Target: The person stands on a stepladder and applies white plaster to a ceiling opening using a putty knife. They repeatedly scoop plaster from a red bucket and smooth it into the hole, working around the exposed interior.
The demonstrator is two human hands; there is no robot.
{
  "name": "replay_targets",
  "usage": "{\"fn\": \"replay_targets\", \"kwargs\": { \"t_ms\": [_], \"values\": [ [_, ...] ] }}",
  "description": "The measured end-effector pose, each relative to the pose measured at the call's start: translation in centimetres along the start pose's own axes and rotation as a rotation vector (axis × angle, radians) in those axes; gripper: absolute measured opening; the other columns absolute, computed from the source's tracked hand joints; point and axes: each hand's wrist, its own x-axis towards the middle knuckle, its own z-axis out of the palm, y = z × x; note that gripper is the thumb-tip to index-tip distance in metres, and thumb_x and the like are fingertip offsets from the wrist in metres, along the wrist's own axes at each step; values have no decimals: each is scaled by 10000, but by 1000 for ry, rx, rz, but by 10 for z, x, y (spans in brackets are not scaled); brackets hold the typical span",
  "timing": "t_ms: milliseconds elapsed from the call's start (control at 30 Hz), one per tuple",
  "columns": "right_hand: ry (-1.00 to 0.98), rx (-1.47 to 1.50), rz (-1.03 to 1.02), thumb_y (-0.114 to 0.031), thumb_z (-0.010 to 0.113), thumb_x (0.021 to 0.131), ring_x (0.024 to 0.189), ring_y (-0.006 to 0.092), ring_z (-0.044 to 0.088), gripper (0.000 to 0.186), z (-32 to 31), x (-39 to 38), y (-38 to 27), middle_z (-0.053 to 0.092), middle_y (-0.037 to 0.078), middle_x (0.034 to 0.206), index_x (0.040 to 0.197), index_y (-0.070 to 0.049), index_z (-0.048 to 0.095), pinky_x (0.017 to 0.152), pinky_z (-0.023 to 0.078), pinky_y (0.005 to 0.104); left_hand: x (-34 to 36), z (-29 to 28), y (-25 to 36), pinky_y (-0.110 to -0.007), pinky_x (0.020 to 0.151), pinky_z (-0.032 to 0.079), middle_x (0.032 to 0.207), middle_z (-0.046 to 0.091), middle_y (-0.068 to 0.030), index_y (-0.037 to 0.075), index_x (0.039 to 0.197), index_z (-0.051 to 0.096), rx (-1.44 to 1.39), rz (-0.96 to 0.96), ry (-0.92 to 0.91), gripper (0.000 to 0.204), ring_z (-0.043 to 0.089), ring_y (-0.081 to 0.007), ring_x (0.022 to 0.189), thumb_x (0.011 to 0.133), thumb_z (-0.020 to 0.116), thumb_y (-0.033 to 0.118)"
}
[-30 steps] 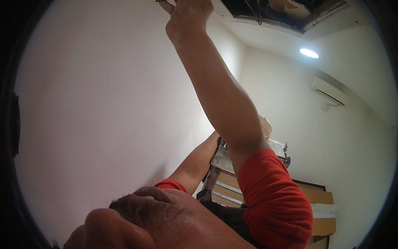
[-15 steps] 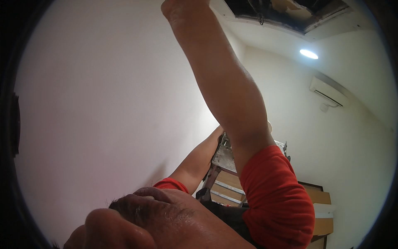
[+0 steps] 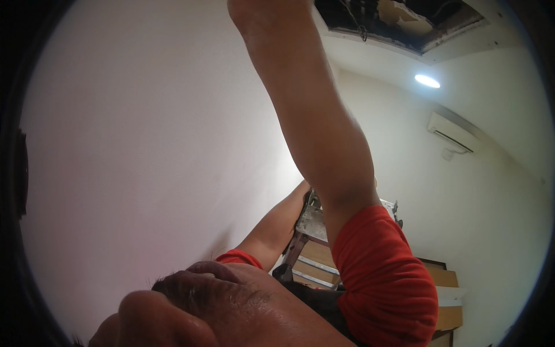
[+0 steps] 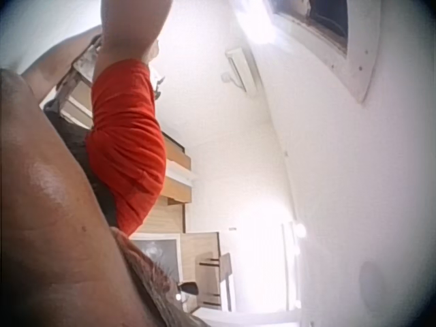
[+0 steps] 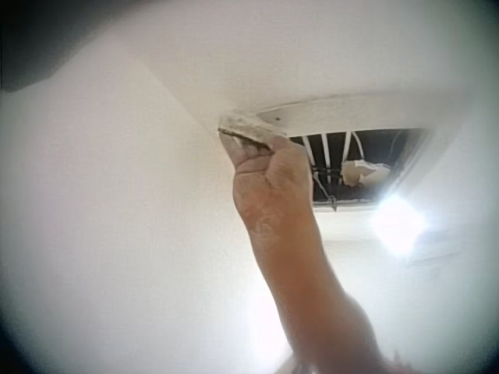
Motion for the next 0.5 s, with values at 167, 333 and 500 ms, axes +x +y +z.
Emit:
{"fn": "replay_targets", "kwargs": {
  "t_ms": [167, 333, 500],
  "values": [
    [116, -7, 66, -16, 338, 1076, 1338, 438, 527, 398, -2, -8, 5, 446, 373, 1410, 1398, 209, 274, 1139, 502, 511, -2, 0, 1, -392, 955, 498, 1116, 715, -210, -40, 1233, 689, -4, 5, -3, 744, 658, -280, 1088, 965, 482, 623],
    [4, 27, 76, -100, 323, 1110, 1339, 463, 515, 435, -26, 24, 19, 432, 386, 1417, 1375, 242, 279, 1136, 500, 523, -1, -1, 3, -390, 950, 501, 1105, 718, -207, -39, 1230, 691, 1, 0, 1, 736, 661, -278, 1081, 968, 481, 617],
    [111, 214, 100, -102, 321, 1113, 1323, 469, 528, 438, -19, 32, 2, 444, 394, 1402, 1351, 264, 283, 1132, 506, 505, -1, -2, 1, -388, 945, 504, 1094, 720, -204, -38, 1227, 692, -6, -1, 5, 729, 664, -276, 1073, 971, 481, 611]
  ]
}}
